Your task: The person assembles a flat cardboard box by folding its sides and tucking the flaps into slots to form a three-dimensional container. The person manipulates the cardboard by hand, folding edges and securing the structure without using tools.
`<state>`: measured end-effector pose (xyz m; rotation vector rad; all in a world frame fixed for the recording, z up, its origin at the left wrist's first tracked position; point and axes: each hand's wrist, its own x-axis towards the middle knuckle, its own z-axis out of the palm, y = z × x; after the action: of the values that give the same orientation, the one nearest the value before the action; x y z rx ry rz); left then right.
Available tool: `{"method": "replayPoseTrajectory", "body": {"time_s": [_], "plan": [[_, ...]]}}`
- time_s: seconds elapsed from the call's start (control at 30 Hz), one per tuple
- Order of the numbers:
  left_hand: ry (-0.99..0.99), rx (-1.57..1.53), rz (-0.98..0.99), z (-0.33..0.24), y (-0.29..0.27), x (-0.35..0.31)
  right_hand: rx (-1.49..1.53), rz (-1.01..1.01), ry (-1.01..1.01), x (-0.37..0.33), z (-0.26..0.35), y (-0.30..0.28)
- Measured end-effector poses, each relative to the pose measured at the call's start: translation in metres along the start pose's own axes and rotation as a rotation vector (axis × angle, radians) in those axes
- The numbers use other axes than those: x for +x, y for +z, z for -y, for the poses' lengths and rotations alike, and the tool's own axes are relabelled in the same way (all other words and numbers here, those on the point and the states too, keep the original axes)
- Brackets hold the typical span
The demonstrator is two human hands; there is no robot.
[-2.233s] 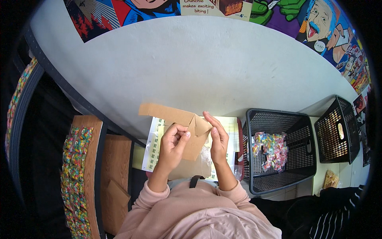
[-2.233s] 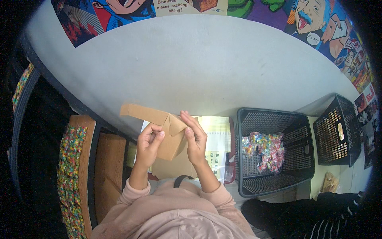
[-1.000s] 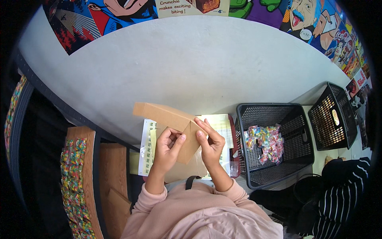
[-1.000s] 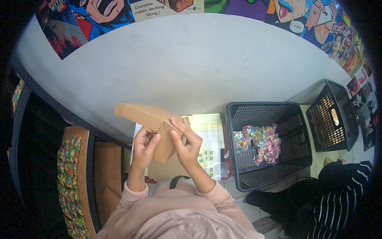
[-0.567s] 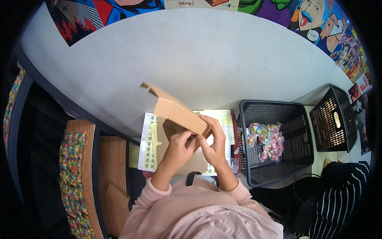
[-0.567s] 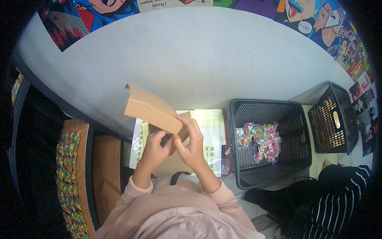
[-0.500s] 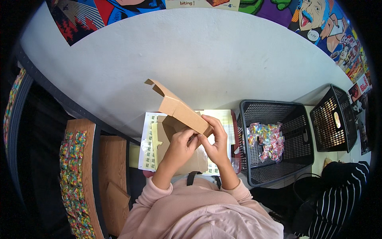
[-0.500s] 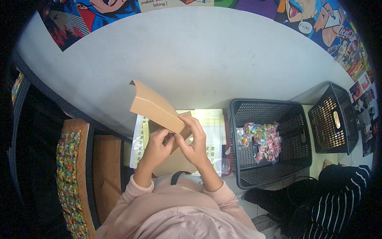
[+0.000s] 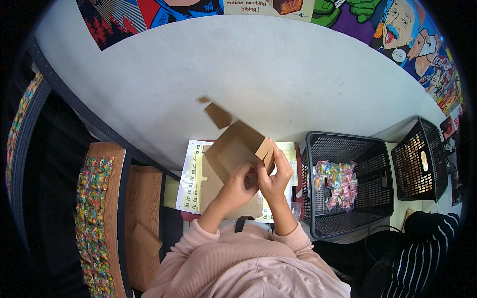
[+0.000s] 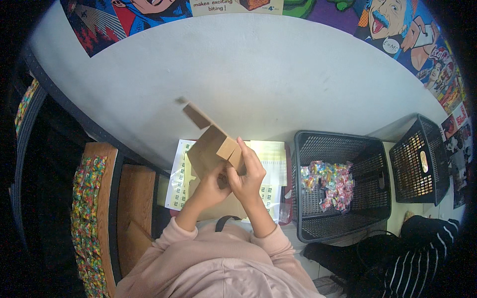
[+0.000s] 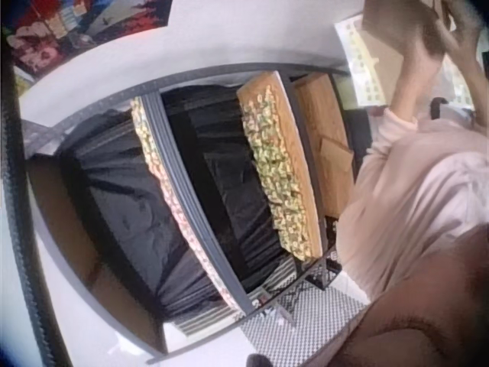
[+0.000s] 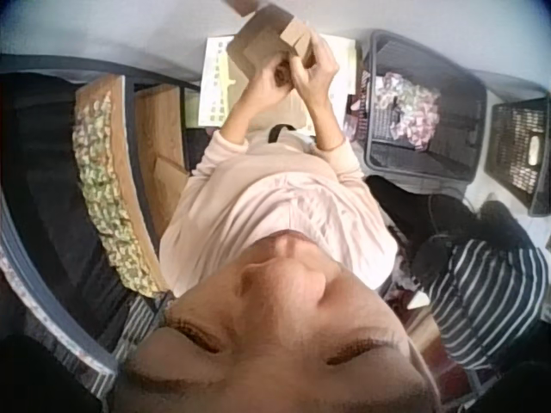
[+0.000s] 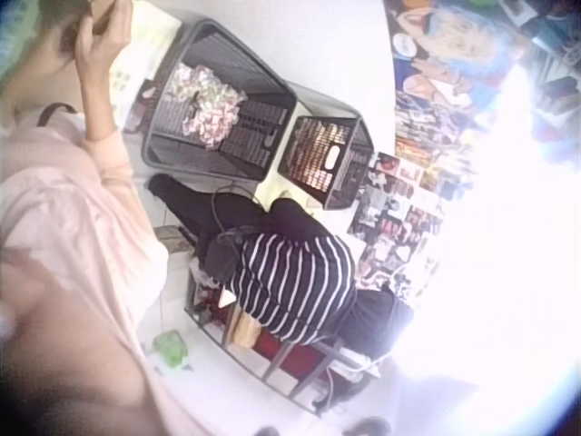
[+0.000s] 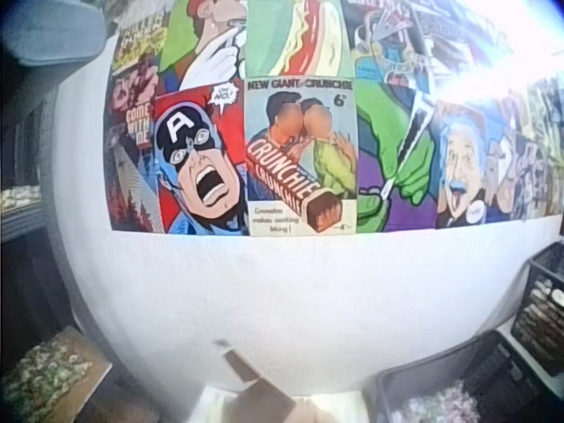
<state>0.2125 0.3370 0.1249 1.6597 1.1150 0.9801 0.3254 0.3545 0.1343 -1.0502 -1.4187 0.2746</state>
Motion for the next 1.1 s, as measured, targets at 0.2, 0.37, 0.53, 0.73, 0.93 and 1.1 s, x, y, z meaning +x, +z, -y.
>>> {"method": "replayPoseTrajectory", "body": {"time_s": [0.2, 0.37, 0.53, 0.73, 0.93, 1.1], "plan": [[0.161, -0.42, -0.091, -0.002, -0.012, 0.0, 0.025, -0.042, -0.029, -0.012, -0.007, 0.007], [0.175, -0.427, -0.199, 0.006, -0.005, 0.006, 0.001, 0.062, -0.089, -0.015, 0.01, 0.018], [0.144, -0.509, -0.24, -0.01, -0.016, 0.006, -0.016, 0.105, -0.097, -0.011, 0.019, 0.011], [0.022, -0.89, -0.232, -0.009, -0.021, 0.003, 0.006, 0.08, -0.094, -0.009, 0.008, 0.005], [0.348, 0.242, -0.629, 0.007, -0.041, 0.005, 0.063, 0.101, -0.075, -0.002, -0.006, -0.006], [0.318, 0.271, -0.267, -0.007, -0.056, 0.01, 0.159, 0.224, -0.081, 0.002, -0.007, -0.018]]}}
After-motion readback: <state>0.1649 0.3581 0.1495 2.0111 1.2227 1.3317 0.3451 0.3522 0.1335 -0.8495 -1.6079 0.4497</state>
